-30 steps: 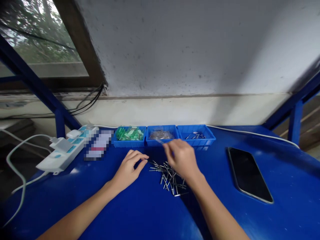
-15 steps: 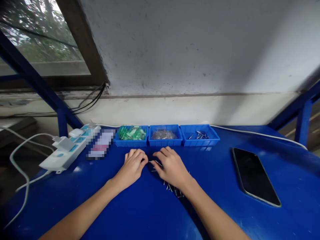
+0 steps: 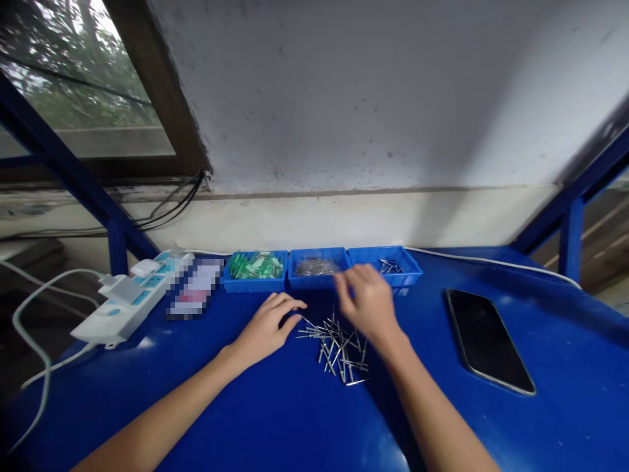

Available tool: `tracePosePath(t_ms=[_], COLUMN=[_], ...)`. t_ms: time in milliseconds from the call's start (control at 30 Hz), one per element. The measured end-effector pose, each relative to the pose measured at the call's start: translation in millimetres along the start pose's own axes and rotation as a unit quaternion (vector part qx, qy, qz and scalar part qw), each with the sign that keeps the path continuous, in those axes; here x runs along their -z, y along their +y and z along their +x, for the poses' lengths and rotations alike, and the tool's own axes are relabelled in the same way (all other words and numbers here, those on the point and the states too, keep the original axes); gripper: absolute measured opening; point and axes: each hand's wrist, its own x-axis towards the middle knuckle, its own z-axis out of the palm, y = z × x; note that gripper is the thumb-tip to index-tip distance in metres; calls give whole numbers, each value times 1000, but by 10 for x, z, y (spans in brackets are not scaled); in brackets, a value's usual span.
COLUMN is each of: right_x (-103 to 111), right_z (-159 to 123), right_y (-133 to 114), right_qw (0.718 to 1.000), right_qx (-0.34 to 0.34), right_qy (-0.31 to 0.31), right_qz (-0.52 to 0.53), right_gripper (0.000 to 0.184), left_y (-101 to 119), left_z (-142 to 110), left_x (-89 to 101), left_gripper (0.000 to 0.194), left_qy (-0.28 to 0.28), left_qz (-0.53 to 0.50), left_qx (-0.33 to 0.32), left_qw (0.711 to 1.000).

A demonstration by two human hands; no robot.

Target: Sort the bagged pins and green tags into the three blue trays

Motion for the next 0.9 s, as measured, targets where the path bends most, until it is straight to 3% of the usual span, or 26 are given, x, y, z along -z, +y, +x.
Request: tracePosePath(t_ms=[100,167,233,333,467,600,767,900], right_x=[90,105,66,-65,-214,-231,-176,-119], right_z=[3,-23,-49,-80,-115,-134,-134,-113], right_y=[345,429,349,16,-381,-431,-394,-425], right_qw=[976,966,979,997,983,978,980,977], right_qx=[-167,-206,-176,-47,85,114,95,112], right_qy=[71,68,42,-50,-143,-155,-137,-139], right_qz=[-120,-137,-90,22,75,82,105,117], right_gripper=[32,32,30,24,18,21,22,24], left_y=[-2,-5,-16,-43,-48,1,48,60], left_z=[77,82,52,-15,-55,-58,-85,-89], left_x=[-26,-26,-11,33,72,66,80,91], left_gripper=[10,16,23,30,34,36,21,29], left_qy=[-47,-45,-22,14,40,45,85,79], left_qz=[46,69,80,68,39,25,-15,1], left_qx=[-19,-6,27,75,86,85,48,33], left_qw=[998,997,996,995,995,995,995,996])
